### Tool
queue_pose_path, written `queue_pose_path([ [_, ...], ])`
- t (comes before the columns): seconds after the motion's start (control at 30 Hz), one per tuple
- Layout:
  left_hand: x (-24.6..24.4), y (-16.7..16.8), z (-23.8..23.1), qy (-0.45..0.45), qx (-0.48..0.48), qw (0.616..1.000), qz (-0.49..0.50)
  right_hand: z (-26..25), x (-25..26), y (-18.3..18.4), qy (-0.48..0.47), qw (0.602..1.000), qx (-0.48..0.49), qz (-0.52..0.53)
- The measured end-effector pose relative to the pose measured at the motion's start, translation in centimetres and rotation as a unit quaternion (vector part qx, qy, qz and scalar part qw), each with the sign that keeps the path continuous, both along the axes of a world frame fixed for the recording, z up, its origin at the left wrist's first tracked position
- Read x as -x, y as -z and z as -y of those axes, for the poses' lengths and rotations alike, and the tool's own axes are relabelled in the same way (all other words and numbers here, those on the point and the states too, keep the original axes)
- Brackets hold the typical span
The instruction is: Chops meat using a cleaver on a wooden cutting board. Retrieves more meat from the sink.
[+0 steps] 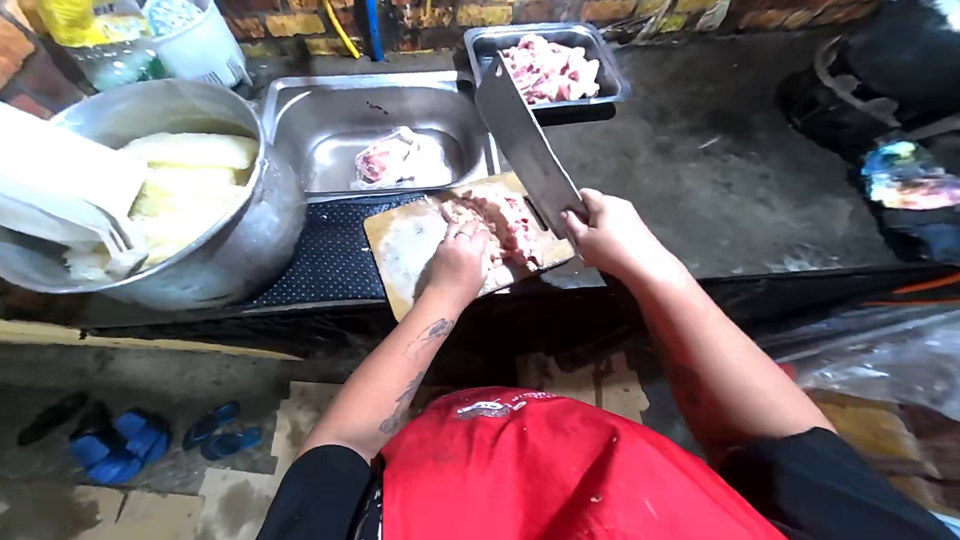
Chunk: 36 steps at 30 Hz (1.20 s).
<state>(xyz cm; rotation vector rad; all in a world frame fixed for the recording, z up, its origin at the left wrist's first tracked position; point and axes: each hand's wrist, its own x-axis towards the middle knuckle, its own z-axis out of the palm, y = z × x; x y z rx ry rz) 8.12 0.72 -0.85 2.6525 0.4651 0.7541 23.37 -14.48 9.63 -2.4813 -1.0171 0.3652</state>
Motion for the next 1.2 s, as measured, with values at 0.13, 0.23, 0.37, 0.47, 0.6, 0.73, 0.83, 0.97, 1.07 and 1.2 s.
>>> queue_pose_path([
  [0.13, -3.8, 1.0, 2.4, 0.245, -0.170, 0.955, -0.011, 0.7, -1.4, 0.4, 0.011, 0.999, -0.017, 0.035],
  [0.23, -6.3, 0.7, 2.2, 0.298, -0.182, 0.930, -0.112, 0.7, -2.2, 1.0, 0.018, 0.998, -0.002, 0.065],
  [0.37, -6.9, -0.2, 0.9, 0.254, -0.148, 0.952, -0.089, 1.3, -3.5, 1.8, 0.033, 0.993, 0.039, 0.102],
  [0.47, -6.9, -0.6, 0.3, 0.186, -0.142, 0.964, -0.129, 1.7, -4.4, 2.9, 0.045, 0.987, 0.067, 0.140],
  [0.6, -7.1, -1.3, 0.5, 0.195, -0.098, 0.965, -0.143, 1.6, -6.1, 4.9, 0.051, 0.977, 0.099, 0.179],
  [0.73, -5.3, -2.5, -2.0, 0.171, -0.017, 0.985, 0.012, 1.2, -6.9, 5.8, 0.042, 0.974, 0.131, 0.180],
  [0.83, -4.2, -3.7, -7.1, 0.061, 0.052, 0.996, 0.035, 0.7, -7.3, 6.3, 0.048, 0.977, 0.140, 0.156],
  [0.97, -4.8, -3.9, -17.1, -0.113, 0.189, 0.974, -0.058, 0.5, -7.4, 8.5, 0.057, 0.976, 0.082, 0.195],
  [1.07, -5.4, -2.8, -23.1, -0.170, 0.182, 0.955, -0.159, 1.1, -5.2, 10.0, 0.095, 0.969, -0.024, 0.228],
  [1.2, -6.8, -1.2, -28.2, -0.216, 0.171, 0.920, -0.280, 1.6, -2.5, 12.9, 0.168, 0.952, -0.117, 0.227],
])
